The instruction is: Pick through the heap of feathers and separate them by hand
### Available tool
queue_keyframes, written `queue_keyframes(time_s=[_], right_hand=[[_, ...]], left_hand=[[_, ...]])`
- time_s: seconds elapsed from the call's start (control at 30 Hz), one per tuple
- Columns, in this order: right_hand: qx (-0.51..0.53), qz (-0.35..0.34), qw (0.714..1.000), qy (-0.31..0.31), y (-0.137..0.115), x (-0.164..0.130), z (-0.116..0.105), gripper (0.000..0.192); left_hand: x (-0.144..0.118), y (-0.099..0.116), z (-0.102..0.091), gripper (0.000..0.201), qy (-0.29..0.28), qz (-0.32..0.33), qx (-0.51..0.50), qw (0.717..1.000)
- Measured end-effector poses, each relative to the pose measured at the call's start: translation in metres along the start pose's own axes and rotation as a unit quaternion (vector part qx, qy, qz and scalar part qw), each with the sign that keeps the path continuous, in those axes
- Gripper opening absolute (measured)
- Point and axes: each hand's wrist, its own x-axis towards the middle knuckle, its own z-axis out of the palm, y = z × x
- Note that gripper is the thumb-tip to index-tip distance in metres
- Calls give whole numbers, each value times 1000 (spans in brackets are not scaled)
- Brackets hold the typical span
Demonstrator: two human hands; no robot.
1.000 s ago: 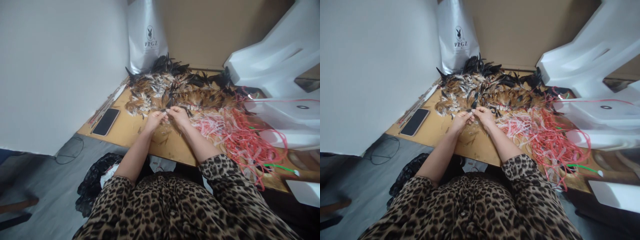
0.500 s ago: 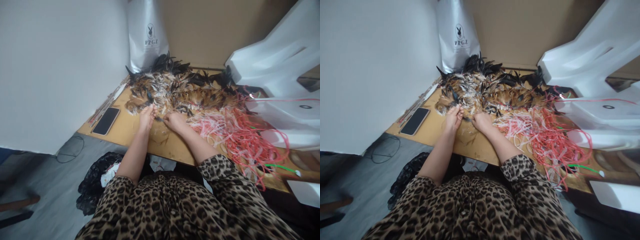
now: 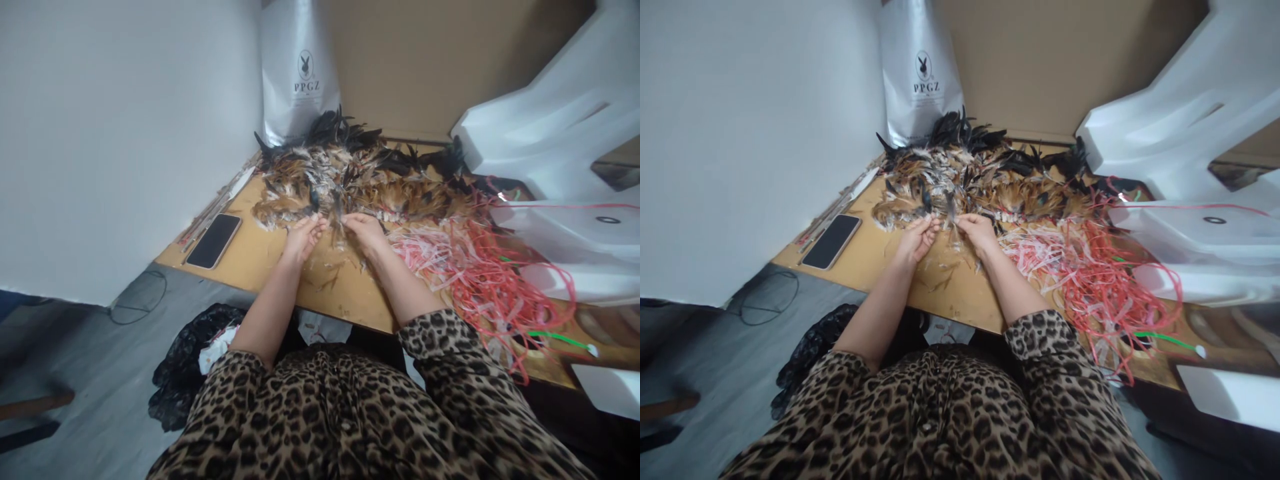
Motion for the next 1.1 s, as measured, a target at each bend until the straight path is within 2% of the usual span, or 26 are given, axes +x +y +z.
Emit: queue_keyframes(time_s=[0.1, 0.3, 0.4, 0.53, 0.77, 0.93, 1.1], right_hand=[[101, 40, 994, -4, -2, -1, 5, 29], [134, 26, 991, -20, -1, -6, 15, 30], [146, 24, 989, -8, 1, -7, 18, 30], [102, -7, 995, 18, 1, -10, 21, 27], [-36, -112, 992, 40, 9, -5, 18, 21], [-60, -91, 994, 24, 5, -4, 14, 22], [-7, -65, 998, 18, -4, -10, 14, 31]], left_hand=[[-2, -5, 2, 11, -32, -41, 24, 998], [-6, -9, 7, 10, -45, -68, 36, 996], [-7, -9, 9, 8, -53, -71, 34, 995], [-8, -10, 11, 7, -53, -67, 32, 996], [-7, -13, 9, 14, -61, -42, 54, 996], [-9, -14, 12, 19, -45, -7, 122, 992], [-11, -14, 15, 21, -36, 11, 154, 987]])
